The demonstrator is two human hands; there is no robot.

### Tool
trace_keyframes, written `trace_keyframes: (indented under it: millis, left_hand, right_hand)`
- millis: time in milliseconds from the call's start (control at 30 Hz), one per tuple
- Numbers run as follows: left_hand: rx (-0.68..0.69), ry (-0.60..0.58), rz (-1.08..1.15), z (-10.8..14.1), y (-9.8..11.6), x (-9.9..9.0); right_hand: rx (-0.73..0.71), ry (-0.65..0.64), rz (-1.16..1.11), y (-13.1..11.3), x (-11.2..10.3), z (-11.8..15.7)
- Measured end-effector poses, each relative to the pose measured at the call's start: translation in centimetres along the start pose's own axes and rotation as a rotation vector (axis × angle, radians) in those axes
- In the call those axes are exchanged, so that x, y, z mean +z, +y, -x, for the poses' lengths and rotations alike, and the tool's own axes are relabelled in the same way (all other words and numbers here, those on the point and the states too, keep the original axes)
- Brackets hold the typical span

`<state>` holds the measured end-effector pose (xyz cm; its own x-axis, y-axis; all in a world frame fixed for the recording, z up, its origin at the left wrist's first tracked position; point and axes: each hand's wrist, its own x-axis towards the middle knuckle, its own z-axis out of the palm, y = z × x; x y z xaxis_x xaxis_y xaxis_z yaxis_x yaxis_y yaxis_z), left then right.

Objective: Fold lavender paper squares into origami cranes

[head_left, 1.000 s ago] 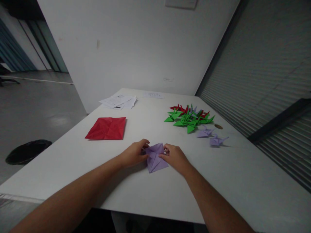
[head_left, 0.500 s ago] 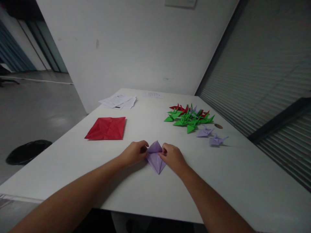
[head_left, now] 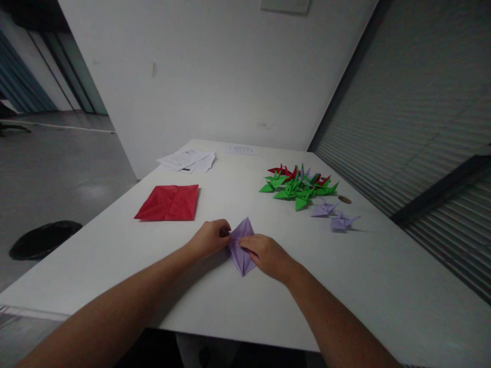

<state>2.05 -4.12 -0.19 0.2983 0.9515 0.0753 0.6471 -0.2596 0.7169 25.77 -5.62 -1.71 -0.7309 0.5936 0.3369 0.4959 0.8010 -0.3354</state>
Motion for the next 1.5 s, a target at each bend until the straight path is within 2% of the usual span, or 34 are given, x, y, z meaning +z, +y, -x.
trace_keyframes:
  millis: [300,600,800,1033,1200,1400,1500]
  left_hand:
    - [-0.048,-0.122,0.119,0.0,0.1,-1.2]
    - [0.000,-0.124,0.207,-0.3,-1.3,0.0]
    - [-0.014,-0.115,0.230,-0.1,-0.5,0.1]
    - [0.042,-0.055,0.068,0.4,0.4,0.3]
    - [0.112,-0.054,-0.057,0.4,0.5,0.6]
    - [0.247,-0.051,-0.094,0.3,0.4,0.9]
    - [0.233,-0.051,-0.061,0.4,0.4,0.9]
  right_hand:
    - [0.004,-0.052,0.014,-0.4,0.0,-0.1]
    - [0.007,-0.094,-0.001,-0.7,-0.5,-0.3]
    - [0.001,-0.090,-0.024,-0.6,-0.7,-0.4]
    - [0.015,-0.058,-0.051,-0.4,-0.7,-0.2]
    - [0.023,-0.057,-0.068,-0.2,-0.7,-0.1]
    - [0.071,-0.031,-0.100,-0.1,-0.8,-0.1]
    - [0.079,-0.023,-0.103,-0.1,-0.8,-0.1]
